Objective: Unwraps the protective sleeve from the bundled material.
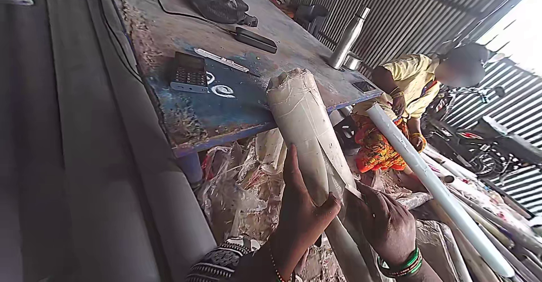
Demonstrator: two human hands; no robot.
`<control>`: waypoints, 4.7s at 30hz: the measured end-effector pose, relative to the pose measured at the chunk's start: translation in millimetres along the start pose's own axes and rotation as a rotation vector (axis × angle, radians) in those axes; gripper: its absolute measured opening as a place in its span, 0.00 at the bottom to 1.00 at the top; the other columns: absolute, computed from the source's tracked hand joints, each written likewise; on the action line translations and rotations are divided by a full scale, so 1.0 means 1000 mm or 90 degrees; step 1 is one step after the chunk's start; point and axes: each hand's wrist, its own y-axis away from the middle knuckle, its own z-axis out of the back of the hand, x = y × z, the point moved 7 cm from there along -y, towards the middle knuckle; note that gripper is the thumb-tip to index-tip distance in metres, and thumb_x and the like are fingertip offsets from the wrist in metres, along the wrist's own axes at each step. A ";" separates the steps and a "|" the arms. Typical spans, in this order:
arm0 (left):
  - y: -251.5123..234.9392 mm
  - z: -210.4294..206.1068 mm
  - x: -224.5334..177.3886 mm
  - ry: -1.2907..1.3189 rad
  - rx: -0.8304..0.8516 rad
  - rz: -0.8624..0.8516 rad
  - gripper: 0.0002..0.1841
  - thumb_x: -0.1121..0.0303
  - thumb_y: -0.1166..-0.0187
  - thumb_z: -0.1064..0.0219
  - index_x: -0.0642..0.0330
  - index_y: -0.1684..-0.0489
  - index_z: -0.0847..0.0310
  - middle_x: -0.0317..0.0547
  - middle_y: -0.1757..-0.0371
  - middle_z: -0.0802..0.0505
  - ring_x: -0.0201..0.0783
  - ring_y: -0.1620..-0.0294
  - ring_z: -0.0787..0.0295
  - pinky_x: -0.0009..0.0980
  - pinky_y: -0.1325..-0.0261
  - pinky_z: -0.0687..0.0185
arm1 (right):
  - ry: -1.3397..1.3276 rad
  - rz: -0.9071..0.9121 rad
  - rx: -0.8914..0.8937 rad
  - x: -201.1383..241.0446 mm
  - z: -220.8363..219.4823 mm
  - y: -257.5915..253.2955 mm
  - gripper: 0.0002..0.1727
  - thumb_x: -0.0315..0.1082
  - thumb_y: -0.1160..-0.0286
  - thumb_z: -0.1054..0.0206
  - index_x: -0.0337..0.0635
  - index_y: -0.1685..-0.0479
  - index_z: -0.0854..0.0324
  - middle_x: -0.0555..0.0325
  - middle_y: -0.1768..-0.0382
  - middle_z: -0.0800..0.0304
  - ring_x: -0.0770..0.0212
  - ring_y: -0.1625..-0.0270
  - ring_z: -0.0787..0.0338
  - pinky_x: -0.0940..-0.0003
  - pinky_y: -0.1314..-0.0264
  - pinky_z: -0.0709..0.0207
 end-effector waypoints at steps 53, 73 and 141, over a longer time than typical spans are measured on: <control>0.001 -0.004 0.014 0.081 -0.010 -0.079 0.64 0.48 0.45 0.25 0.78 0.09 0.63 0.82 0.12 0.48 0.42 0.13 0.38 0.28 0.22 0.31 | -0.437 -0.322 -0.096 -0.022 0.018 -0.028 0.15 0.38 0.10 0.43 0.32 0.51 0.21 0.68 0.71 0.19 0.86 0.72 0.24 0.90 0.67 0.28; 0.003 -0.010 0.007 0.111 -0.038 -0.055 0.64 0.57 0.45 0.27 0.73 0.07 0.73 0.77 0.10 0.51 0.31 0.15 0.38 0.18 0.26 0.33 | -0.523 -1.197 0.106 -0.088 -0.001 0.297 0.09 0.27 0.09 0.47 0.34 0.53 0.21 0.70 0.84 0.26 0.79 0.84 0.28 0.84 0.78 0.34; 0.002 -0.013 0.007 0.117 -0.039 -0.109 0.64 0.55 0.39 0.29 0.75 0.09 0.79 0.77 0.11 0.53 0.28 0.13 0.40 0.17 0.22 0.35 | -0.402 -1.146 0.482 -0.124 -0.027 0.368 0.17 0.36 0.06 0.47 0.30 0.41 0.18 0.59 0.72 0.22 0.70 0.73 0.26 0.72 0.63 0.30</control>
